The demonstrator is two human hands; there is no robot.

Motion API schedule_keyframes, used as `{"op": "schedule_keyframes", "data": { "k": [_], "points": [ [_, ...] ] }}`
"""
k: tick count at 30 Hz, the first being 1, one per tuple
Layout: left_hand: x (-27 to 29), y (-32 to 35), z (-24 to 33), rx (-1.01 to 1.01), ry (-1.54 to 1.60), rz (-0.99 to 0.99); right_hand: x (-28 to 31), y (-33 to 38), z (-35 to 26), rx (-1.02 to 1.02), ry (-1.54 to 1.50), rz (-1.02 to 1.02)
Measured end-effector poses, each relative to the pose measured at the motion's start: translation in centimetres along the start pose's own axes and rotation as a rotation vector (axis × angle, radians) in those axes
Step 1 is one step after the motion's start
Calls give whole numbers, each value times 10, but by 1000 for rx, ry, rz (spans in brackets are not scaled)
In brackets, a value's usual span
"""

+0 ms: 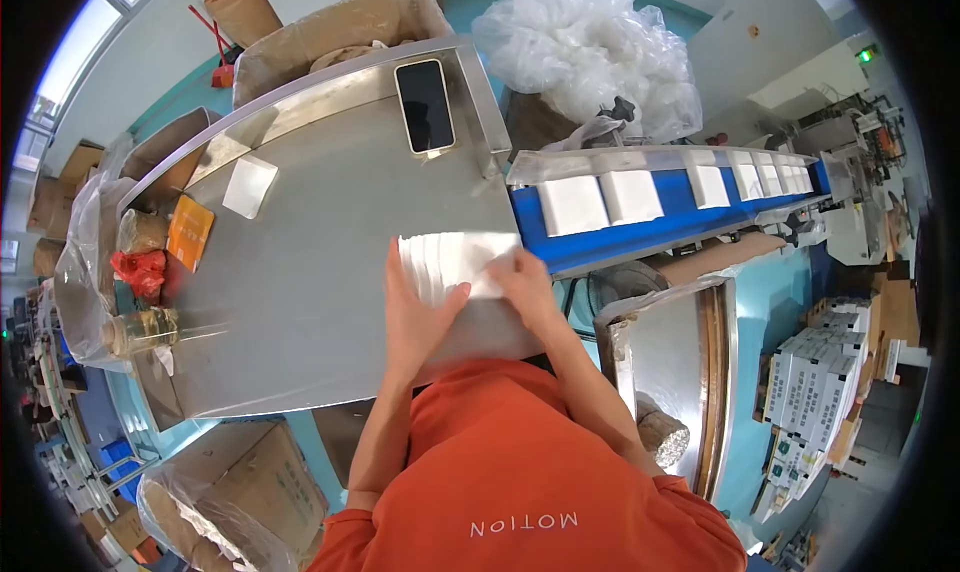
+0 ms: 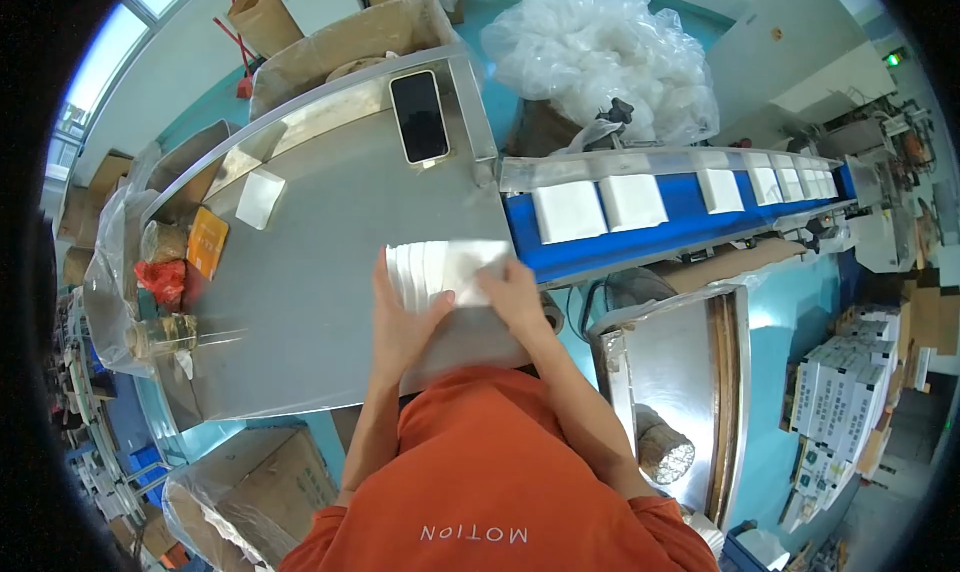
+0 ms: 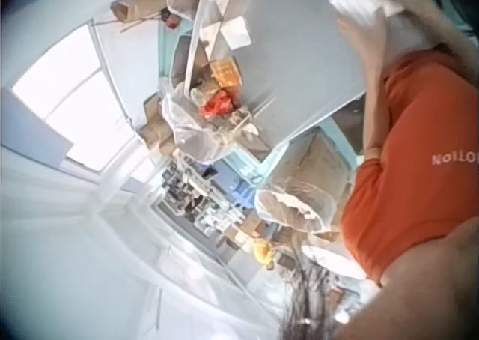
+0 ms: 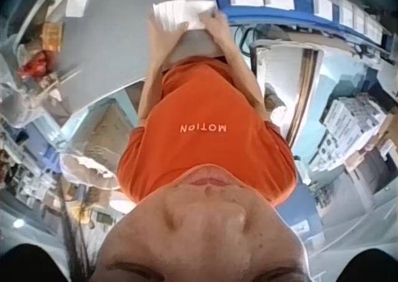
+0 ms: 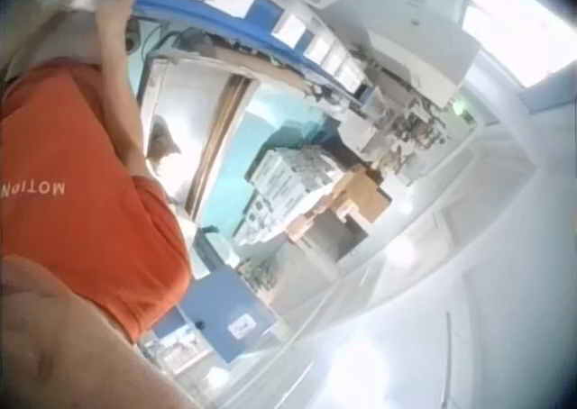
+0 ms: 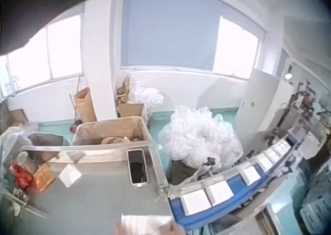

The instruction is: Organizing and placing stacks of paper napkins onto a conveyor belt for packaging.

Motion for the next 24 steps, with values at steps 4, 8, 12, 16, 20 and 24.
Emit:
{"op": "schedule_keyframes", "data": {
  "k": [4, 8, 12, 16, 20, 24],
  "points": [
    [-6, -5, 5, 173, 131, -175, 16, 3, -3, -296, -1005, 70],
    [-38, -1, -17, 14, 162, -217, -5, 34, -52, 127, -2, 108],
    [-27, -2, 12, 37, 309, -206, -17, 22, -25, -35, -320, -163],
    [-17, 6, -29, 13, 235, -116, -25, 32, -5, -224, -649, -445],
    [-23, 6, 3, 30, 309, -240, -11, 36, -9, -181, -574, -488],
    [-23, 2, 4, 24, 198, -226, -11, 21, 5, -129, -494, -295]
  ]
}}
Point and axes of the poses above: each hand's wrist, its own y-axis away from the middle knuckle, its own x-axis out of the back of the hand, z = x × y, the point moved 4 cm from there along -y, towards the middle knuckle, and after that the axes turned 2 degrees about y, right-handed, at the moved point
